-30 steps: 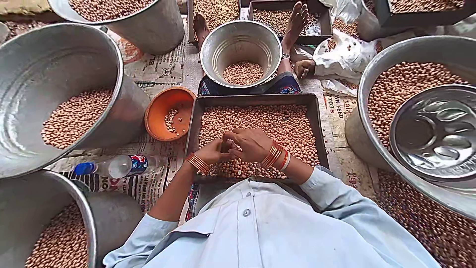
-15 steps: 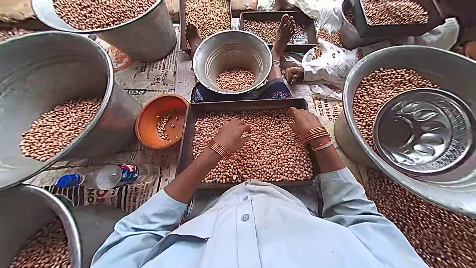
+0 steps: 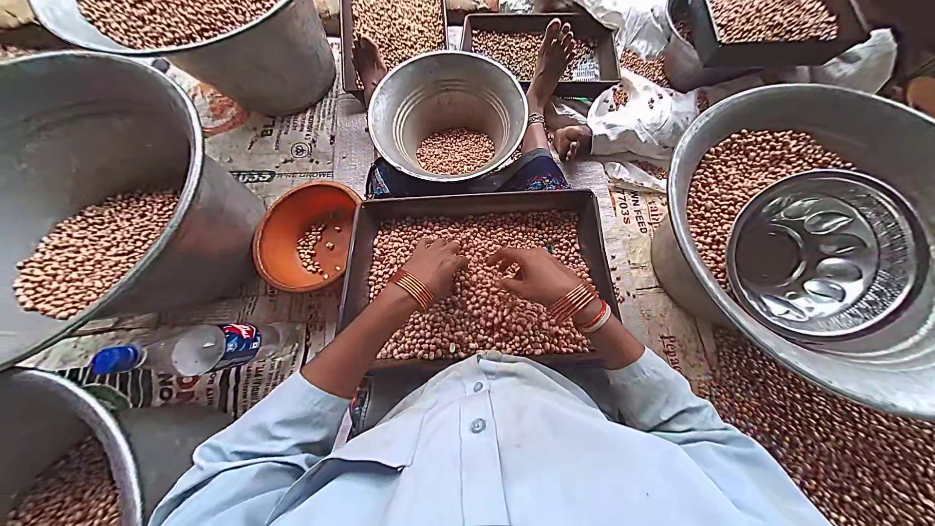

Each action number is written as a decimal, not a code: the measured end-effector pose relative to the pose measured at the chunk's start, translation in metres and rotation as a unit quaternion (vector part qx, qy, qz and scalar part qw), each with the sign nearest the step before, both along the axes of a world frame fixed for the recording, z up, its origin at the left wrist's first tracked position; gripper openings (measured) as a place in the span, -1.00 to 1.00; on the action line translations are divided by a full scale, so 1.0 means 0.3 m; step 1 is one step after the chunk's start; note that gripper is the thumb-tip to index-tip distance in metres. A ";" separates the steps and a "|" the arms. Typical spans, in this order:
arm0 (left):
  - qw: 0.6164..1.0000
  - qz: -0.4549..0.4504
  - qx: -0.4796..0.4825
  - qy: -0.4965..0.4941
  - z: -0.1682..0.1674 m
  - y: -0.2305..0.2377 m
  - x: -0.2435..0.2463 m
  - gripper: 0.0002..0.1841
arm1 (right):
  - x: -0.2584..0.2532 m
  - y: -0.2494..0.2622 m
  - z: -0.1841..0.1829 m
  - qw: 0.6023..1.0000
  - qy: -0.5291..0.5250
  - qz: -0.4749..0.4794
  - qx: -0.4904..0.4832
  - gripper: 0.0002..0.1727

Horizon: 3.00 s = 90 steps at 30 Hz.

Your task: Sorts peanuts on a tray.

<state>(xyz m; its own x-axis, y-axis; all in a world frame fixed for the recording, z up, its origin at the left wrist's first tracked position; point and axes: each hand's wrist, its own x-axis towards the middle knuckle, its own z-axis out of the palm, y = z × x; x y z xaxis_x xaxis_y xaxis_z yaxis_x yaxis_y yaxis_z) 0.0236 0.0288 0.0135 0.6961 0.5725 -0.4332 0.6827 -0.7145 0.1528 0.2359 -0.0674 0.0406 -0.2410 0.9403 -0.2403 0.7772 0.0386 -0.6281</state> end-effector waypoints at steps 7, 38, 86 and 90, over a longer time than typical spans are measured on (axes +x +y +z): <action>0.988 0.081 0.048 -0.122 0.164 0.056 0.011 -0.77 | 0.251 0.207 -0.068 0.962 -0.223 -0.151 0.034 -0.80; 0.889 0.287 -0.015 -0.357 0.042 0.136 -0.001 -0.84 | 0.218 0.228 -0.202 0.947 -0.174 -0.030 0.270 -0.75; 0.739 0.351 -0.474 -0.326 -0.109 -0.058 0.223 -0.68 | 0.261 0.159 -0.142 0.952 -0.221 -0.179 0.111 -0.77; 0.746 0.426 -0.326 -0.394 -0.119 0.049 0.093 -0.70 | 0.258 0.178 -0.154 0.953 -0.234 -0.160 0.103 -0.81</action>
